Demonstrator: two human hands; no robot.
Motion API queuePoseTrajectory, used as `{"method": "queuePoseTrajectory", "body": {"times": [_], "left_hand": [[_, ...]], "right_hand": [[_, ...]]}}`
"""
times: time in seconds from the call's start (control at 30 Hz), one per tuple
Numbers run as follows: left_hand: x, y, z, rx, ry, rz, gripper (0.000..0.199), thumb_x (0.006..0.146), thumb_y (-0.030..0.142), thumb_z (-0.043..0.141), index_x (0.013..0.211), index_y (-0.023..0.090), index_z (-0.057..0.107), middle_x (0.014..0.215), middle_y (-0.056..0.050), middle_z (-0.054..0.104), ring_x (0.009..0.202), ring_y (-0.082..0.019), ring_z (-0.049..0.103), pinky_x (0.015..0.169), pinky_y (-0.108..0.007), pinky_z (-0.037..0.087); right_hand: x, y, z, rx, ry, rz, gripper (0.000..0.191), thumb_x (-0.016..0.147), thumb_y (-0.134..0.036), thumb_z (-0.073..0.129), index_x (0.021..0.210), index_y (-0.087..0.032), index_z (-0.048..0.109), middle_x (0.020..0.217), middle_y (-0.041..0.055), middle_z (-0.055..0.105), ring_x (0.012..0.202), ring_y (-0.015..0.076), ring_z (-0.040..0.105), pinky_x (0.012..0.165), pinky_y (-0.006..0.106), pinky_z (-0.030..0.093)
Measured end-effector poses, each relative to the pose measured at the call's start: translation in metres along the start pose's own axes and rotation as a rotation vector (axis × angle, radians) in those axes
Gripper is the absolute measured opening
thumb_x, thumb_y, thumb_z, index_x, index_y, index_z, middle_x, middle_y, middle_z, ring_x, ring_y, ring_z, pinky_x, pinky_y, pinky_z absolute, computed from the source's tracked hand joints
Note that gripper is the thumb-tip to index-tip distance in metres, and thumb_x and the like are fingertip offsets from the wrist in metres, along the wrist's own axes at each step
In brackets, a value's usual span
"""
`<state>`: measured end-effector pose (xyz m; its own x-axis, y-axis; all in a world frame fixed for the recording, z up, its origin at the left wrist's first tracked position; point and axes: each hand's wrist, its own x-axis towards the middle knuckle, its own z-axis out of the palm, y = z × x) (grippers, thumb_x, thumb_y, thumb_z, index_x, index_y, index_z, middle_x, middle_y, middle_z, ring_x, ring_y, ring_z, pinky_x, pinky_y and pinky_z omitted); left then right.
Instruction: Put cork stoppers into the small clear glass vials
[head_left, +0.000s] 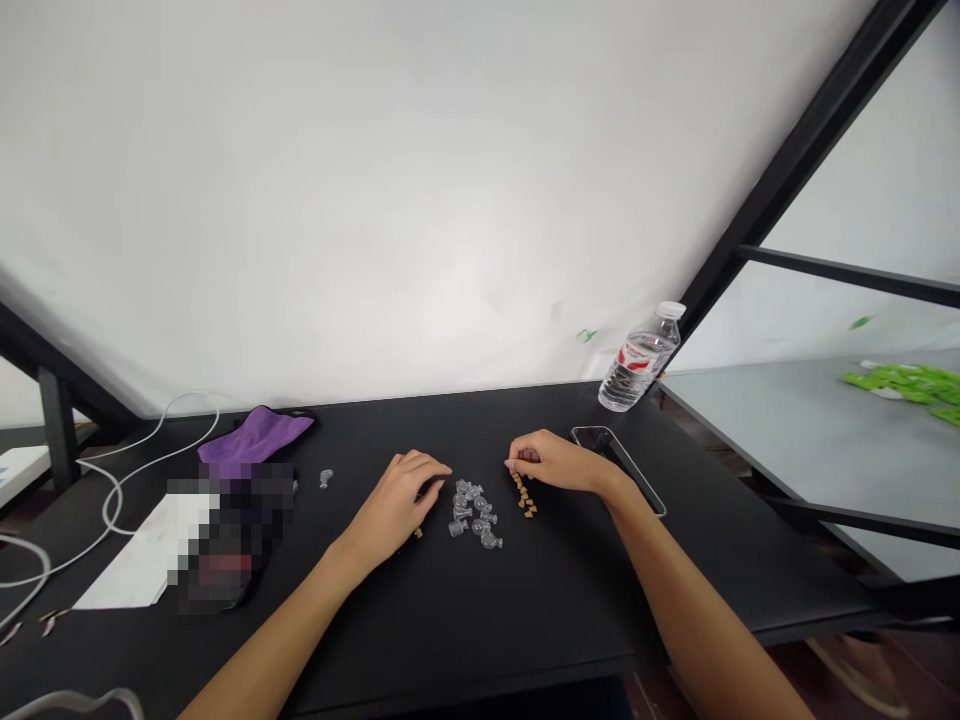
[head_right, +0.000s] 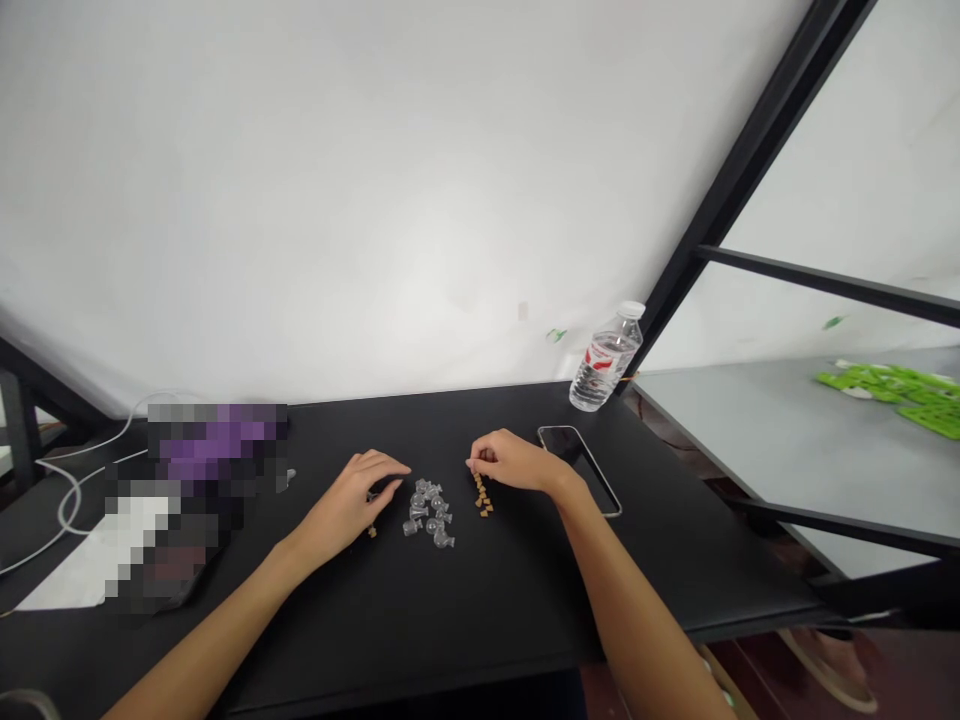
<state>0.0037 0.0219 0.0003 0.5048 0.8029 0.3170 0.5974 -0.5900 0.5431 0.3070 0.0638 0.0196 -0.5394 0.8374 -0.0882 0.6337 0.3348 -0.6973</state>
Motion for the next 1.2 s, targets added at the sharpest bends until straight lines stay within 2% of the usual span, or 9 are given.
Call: {"method": "queuePoseTrajectory", "body": {"times": [0.13,0.23,0.37,0.57,0.87,1.0,1.1,1.2], "left_hand": [[0.002,-0.017,-0.019,-0.029,0.04,-0.072,0.019,0.099,0.021,0.055,0.107,0.024,0.072,0.096,-0.004,0.069,0.09,-0.02,0.063,0.087,-0.035,0.049],[0.002,-0.024,-0.031,-0.077,-0.019,-0.067,0.015,0.097,0.026,0.057,0.099,0.023,0.072,0.089,-0.003,0.066,0.083,-0.018,0.062,0.077,-0.03,0.05],[0.0,-0.025,-0.039,-0.095,-0.118,-0.029,0.012,0.094,0.03,0.063,0.088,0.022,0.071,0.085,-0.002,0.065,0.08,-0.018,0.061,0.072,-0.029,0.048],[-0.002,-0.028,-0.043,-0.06,-0.223,0.011,0.015,0.092,0.039,0.071,0.095,0.024,0.073,0.091,-0.004,0.066,0.088,-0.021,0.061,0.078,-0.032,0.047],[-0.003,-0.025,-0.04,0.003,-0.266,0.03,0.023,0.092,0.047,0.069,0.094,0.025,0.077,0.09,-0.004,0.066,0.087,-0.022,0.059,0.09,-0.037,0.043],[-0.002,-0.022,-0.035,-0.01,-0.215,0.05,0.015,0.091,0.038,0.072,0.089,0.024,0.073,0.091,-0.003,0.067,0.087,-0.021,0.059,0.09,-0.036,0.044],[-0.001,-0.014,-0.029,-0.076,-0.134,0.036,0.006,0.091,0.028,0.07,0.089,0.022,0.068,0.087,-0.002,0.065,0.085,-0.019,0.059,0.084,-0.033,0.046],[0.001,-0.003,-0.021,-0.216,-0.057,0.015,0.005,0.092,0.025,0.067,0.094,0.022,0.07,0.088,-0.003,0.064,0.081,-0.017,0.059,0.075,-0.03,0.048]], "right_hand": [[0.002,0.004,0.001,-0.005,0.03,-0.007,0.033,0.094,-0.045,0.057,0.082,-0.016,0.069,0.062,-0.0005,0.058,0.057,0.0143,0.048,0.055,0.025,0.036],[0.004,0.007,0.003,-0.009,0.081,-0.01,0.03,0.095,-0.042,0.055,0.083,-0.017,0.067,0.064,-0.001,0.056,0.059,0.0145,0.048,0.056,0.025,0.037],[0.005,0.006,0.005,-0.03,0.102,-0.028,0.027,0.096,-0.039,0.053,0.084,-0.018,0.065,0.063,-0.0023,0.055,0.059,0.0143,0.047,0.057,0.026,0.036],[0.006,0.006,0.007,-0.041,0.109,-0.038,0.024,0.097,-0.036,0.052,0.085,-0.019,0.064,0.064,-0.0027,0.055,0.059,0.014,0.048,0.057,0.025,0.036],[0.01,-0.001,0.014,-0.039,0.121,-0.066,0.027,0.099,-0.038,0.052,0.086,-0.018,0.064,0.065,-0.0018,0.057,0.06,0.0143,0.049,0.059,0.025,0.037],[0.01,-0.006,0.017,-0.048,0.118,-0.065,0.025,0.099,-0.038,0.053,0.086,-0.019,0.065,0.066,-0.0013,0.058,0.06,0.0145,0.049,0.059,0.025,0.037],[0.01,-0.017,0.02,-0.009,0.14,-0.098,0.026,0.099,-0.039,0.052,0.087,-0.019,0.064,0.067,-0.0015,0.056,0.062,0.0145,0.047,0.06,0.026,0.037],[0.009,-0.035,0.024,0.069,0.175,-0.146,0.027,0.1,-0.04,0.052,0.087,-0.019,0.064,0.07,-0.0015,0.054,0.064,0.0147,0.046,0.061,0.026,0.037]]}}
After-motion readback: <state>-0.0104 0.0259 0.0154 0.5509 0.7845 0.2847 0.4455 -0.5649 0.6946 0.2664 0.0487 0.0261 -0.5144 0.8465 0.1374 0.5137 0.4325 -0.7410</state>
